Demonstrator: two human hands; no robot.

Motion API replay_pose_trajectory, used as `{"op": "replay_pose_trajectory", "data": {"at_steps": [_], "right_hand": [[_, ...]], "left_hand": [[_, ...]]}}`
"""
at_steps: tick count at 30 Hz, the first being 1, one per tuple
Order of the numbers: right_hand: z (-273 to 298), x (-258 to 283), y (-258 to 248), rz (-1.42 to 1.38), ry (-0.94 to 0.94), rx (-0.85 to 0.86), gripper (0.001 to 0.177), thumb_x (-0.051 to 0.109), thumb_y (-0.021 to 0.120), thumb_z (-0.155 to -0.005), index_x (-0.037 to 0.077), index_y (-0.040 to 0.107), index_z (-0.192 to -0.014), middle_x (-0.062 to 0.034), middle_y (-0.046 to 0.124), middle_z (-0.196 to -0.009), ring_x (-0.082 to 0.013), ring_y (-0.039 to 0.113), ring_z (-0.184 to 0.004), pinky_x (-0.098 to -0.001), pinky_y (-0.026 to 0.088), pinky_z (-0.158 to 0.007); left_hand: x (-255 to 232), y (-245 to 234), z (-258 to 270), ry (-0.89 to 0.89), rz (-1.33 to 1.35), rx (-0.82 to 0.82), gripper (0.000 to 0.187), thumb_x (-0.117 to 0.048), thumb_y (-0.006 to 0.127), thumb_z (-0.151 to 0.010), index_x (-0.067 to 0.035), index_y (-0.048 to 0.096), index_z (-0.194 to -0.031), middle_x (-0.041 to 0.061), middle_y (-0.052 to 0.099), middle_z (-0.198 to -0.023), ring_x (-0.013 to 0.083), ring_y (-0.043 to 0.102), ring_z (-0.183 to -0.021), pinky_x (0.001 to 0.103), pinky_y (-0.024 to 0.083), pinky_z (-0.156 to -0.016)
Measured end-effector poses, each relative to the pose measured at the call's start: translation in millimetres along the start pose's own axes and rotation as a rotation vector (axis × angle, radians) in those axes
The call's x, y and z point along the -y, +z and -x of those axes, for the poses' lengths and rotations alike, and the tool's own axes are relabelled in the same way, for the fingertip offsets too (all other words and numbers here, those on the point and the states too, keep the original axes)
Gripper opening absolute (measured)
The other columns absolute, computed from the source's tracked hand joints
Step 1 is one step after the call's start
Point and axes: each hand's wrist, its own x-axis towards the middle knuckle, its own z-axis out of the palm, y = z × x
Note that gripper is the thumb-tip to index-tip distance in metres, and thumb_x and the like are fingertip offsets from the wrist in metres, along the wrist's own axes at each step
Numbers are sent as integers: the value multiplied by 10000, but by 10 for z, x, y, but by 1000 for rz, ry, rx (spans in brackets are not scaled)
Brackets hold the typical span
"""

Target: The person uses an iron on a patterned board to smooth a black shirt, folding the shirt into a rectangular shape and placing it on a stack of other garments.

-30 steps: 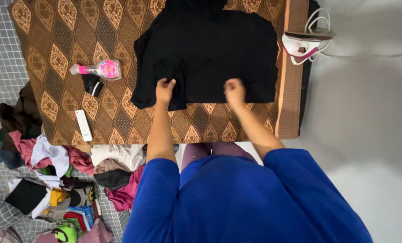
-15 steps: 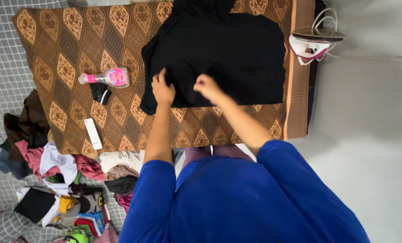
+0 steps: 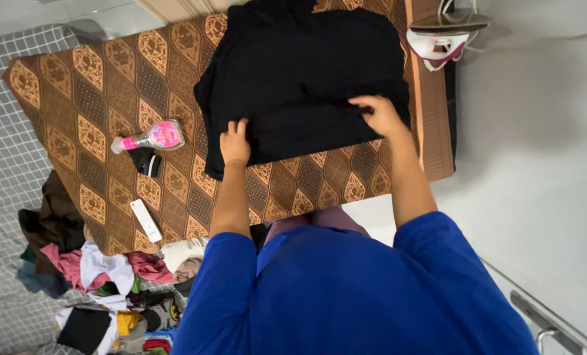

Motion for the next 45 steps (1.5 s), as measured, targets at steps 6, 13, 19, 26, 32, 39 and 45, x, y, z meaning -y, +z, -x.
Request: {"op": "replay_pose_trajectory", "data": {"at_steps": [6, 13, 19, 26, 32, 39, 45], "right_hand": [[298, -945, 824, -225, 413, -580, 365, 39, 818, -839, 52, 700, -1184, -134, 734, -986, -168, 639, -755, -287, 540, -708], [77, -853, 1113, 322, 286, -652, 428, 334, 955, -700, 51, 682, -869, -165, 674, -905, -305, 643, -822, -369, 527, -756], [-111, -673, 1060, -281, 328, -472, 268, 222, 788, -937, 42, 620, -1042, -76, 710, -941, -172, 666, -887, -310, 530, -817], [182, -334, 756, -258, 43, -594, 216, 106, 726, -1011, 27, 615, -1179, -105, 686, -1048, -179, 655, -995, -319, 523, -906], [145, -582, 432, 330, 285, -639, 420, 38, 762, -820, 46, 634, -1219, -163, 625, -1000, -379, 600, -969, -471, 491, -882], [-1105, -433, 64, 440, -104, -493, 368, 65, 765, -856, 86, 645, -1203, -159, 602, -1201, -393, 572, -1120, -475, 492, -964], [-2183, -729, -196, 679, -159, -411, 412, 104, 769, -837, 125, 673, -1237, -128, 614, -1345, -412, 556, -1201, -554, 431, -914]], "left_hand": [[98, 187, 112, 121, -4, 15, 455, -67, 624, -833, -207, 625, -1266, 110, 588, -1088, 295, 663, -907, 451, 475, -826], [-131, -135, 69, 127, -62, 192, 462, -101, 660, -803, -231, 637, -1246, 111, 590, -1125, 307, 636, -979, 500, 451, -894], [-688, -523, -232, 206, 19, 195, 421, -164, 655, -755, -158, 682, -1175, 89, 584, -1275, 318, 500, -1246, 511, 387, -1023], [-1303, -49, -858, 313, -96, 116, 399, -267, 558, -903, -287, 696, -1278, 119, 424, -1558, 365, 303, -1459, 636, 218, -1145], [-828, 196, -1163, -107, -3, -2, 374, -366, 567, -1035, -229, 634, -1377, 97, 402, -1612, 348, 293, -1511, 609, 275, -1186], [-104, -27, -1910, -470, 74, -65, 456, -362, 707, -949, -179, 603, -1354, 134, 504, -1457, 351, 382, -1421, 571, 357, -1124], [-171, -243, -2492, -522, 354, -78, 648, -437, 777, -821, -206, 559, -1385, 90, 541, -1387, 322, 497, -1303, 616, 374, -1027]]}}
